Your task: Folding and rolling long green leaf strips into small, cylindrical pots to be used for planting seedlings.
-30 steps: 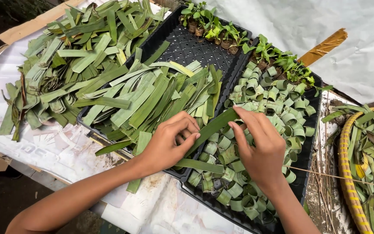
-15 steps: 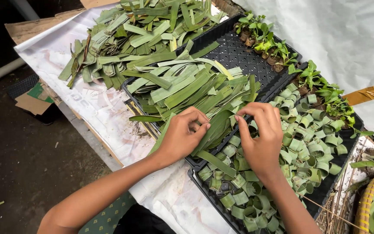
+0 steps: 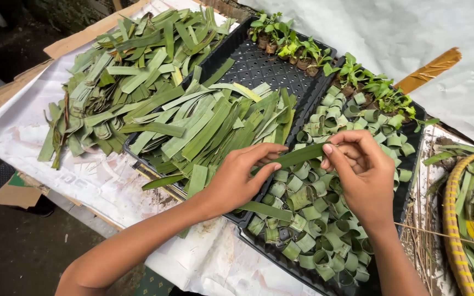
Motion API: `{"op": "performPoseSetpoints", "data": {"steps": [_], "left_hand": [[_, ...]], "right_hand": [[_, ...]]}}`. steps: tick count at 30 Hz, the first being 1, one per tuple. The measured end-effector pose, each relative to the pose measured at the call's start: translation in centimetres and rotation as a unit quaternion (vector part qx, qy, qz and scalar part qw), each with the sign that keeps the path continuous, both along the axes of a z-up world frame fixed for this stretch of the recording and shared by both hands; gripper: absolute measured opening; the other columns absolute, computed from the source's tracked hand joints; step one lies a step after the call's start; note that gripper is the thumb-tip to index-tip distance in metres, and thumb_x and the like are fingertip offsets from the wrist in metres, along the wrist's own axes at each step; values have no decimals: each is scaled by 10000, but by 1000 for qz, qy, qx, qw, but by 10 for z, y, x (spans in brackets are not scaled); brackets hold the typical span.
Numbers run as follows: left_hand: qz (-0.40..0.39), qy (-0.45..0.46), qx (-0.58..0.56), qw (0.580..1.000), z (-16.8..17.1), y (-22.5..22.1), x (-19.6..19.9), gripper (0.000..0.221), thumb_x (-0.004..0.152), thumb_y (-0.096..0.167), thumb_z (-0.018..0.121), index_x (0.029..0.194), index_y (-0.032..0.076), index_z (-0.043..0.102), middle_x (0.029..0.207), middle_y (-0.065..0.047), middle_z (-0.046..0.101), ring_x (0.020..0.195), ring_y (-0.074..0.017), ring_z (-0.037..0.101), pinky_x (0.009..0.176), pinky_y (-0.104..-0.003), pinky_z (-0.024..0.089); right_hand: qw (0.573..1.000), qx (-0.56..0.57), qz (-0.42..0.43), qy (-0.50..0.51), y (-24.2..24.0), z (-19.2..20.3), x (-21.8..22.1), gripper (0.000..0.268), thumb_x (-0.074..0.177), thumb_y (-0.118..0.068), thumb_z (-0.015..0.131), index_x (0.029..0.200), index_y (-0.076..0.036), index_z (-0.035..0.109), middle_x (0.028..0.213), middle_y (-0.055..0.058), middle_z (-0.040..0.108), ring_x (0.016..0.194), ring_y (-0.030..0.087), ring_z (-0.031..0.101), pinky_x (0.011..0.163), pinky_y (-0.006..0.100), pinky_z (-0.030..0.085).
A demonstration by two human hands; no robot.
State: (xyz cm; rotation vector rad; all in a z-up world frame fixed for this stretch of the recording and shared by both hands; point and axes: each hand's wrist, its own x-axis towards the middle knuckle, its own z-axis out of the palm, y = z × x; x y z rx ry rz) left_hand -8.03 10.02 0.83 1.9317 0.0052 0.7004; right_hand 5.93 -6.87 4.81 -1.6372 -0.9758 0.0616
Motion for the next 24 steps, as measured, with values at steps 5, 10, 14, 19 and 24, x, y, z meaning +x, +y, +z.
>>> {"op": "performPoseSetpoints", "data": {"steps": [5, 10, 14, 19, 24], "left_hand": [[-171, 69, -64, 981, 12, -40, 30, 277, 960, -16, 620, 1235, -12, 651, 931, -156, 725, 791, -230, 754, 653, -311, 640], [-235, 161, -202, 937, 17, -83, 62, 112, 979, 69, 664, 1068, 25, 715, 780, -41, 786, 644, -70, 712, 611, -204, 532], [-285, 192, -288, 894, 16, -96, 76, 226, 953, 126, 687, 1160, 37, 701, 822, 0, 681, 722, -69, 588, 717, -258, 526], [-298, 178, -253, 903, 23, -89, 79, 311, 973, 146, 611, 1251, 15, 659, 1038, -94, 731, 914, -199, 738, 864, -286, 618], [-253, 65, -296, 919, 3, -93, 80, 142, 995, 68, 664, 1113, -4, 698, 717, 69, 561, 626, 6, 413, 561, -158, 322]], "right_hand": [[991, 19, -124, -39, -62, 12, -15, 78, 991, 102, 654, 1059, 87, 619, 920, 167, 672, 730, 174, 699, 716, 245, 614], [908, -17, -184, -376, -100, 7, -29, 56, 963, 77, 690, 1007, 103, 668, 953, 239, 715, 890, 322, 700, 820, 361, 592], [846, -58, -199, -490, -109, -4, -34, 109, 951, 72, 710, 1053, 107, 706, 1043, 234, 679, 902, 330, 693, 794, 382, 605], [831, -47, -189, -522, -109, -14, -20, 115, 925, 89, 739, 1038, 106, 732, 1052, 227, 699, 882, 325, 717, 791, 378, 630], [828, -52, -143, -540, -97, -17, -10, 125, 918, 106, 733, 1035, 149, 723, 1063, 253, 714, 864, 315, 744, 745, 347, 640]]}}
